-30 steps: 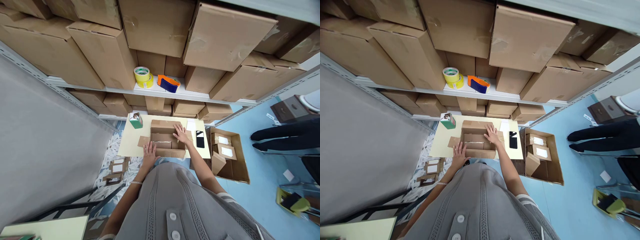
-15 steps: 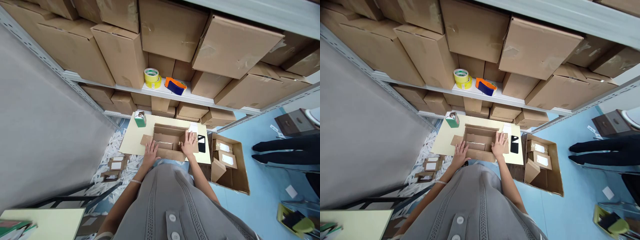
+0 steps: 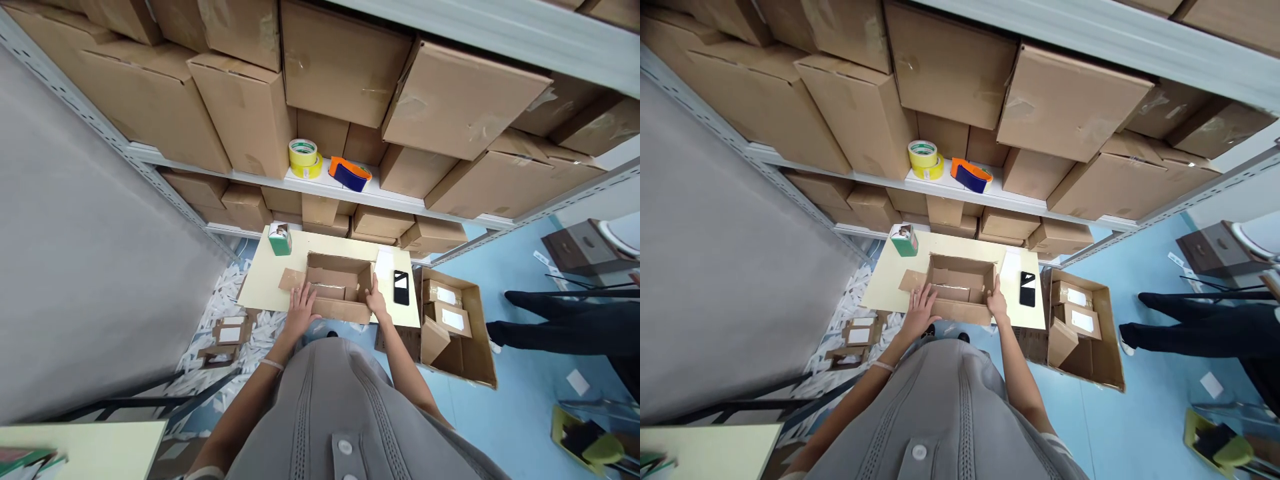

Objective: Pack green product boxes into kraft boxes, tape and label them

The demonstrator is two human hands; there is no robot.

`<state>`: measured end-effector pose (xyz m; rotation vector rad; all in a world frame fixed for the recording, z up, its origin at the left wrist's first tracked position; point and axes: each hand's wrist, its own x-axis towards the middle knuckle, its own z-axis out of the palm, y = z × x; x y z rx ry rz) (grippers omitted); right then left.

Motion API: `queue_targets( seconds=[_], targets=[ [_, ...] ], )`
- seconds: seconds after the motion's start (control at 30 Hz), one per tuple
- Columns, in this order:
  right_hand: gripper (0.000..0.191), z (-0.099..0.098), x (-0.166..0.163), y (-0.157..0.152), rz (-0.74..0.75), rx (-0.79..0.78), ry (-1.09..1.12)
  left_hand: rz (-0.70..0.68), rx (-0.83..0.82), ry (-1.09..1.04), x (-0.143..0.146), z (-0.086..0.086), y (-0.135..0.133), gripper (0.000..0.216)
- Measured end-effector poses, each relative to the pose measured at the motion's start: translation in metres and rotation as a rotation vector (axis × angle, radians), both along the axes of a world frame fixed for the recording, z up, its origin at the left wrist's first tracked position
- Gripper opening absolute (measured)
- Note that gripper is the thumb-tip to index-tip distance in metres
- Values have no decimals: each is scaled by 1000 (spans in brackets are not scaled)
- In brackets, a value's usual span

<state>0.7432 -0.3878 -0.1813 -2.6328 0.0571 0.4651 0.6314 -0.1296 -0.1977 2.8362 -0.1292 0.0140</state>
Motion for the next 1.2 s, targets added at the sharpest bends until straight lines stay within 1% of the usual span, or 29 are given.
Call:
queue_targets(
  seconds=[0.07,0.17,0.27,0.37,0.47,0.53,0.6,0.7,0.83,0.97,1.07,1.2],
  targets=[
    [74,2,-1,1,-7,12,-13,12,3,-2,-2,1,-1,69],
    [72,6,-4,4,-2,25,-38,72,5,-4,-9,2,0,71],
    [71,14,-5,9,48,33,-25,151,15,-12,-21,6,2,74],
    [71,24,-2,16,115,53,-3,250,42,-33,-37,15,3,74],
    [72,35,5,28,202,101,-5,390,70,-63,-56,26,2,72],
    [73,42,10,39,277,136,-17,507,88,-80,-71,33,-2,73],
    [73,48,12,55,365,158,-24,634,108,-84,-89,39,-7,75],
    [73,54,9,87,524,167,-9,823,129,-60,-122,47,-15,80],
    [72,53,-17,137,762,182,49,1062,174,-9,-180,54,-30,82],
    [71,45,-63,177,995,158,112,1291,217,48,-239,56,-54,78],
    [71,40,-99,193,1125,155,144,1448,217,80,-271,57,-74,76],
    [71,39,-134,202,1237,151,182,1597,205,111,-296,55,-93,76]
  ],
)
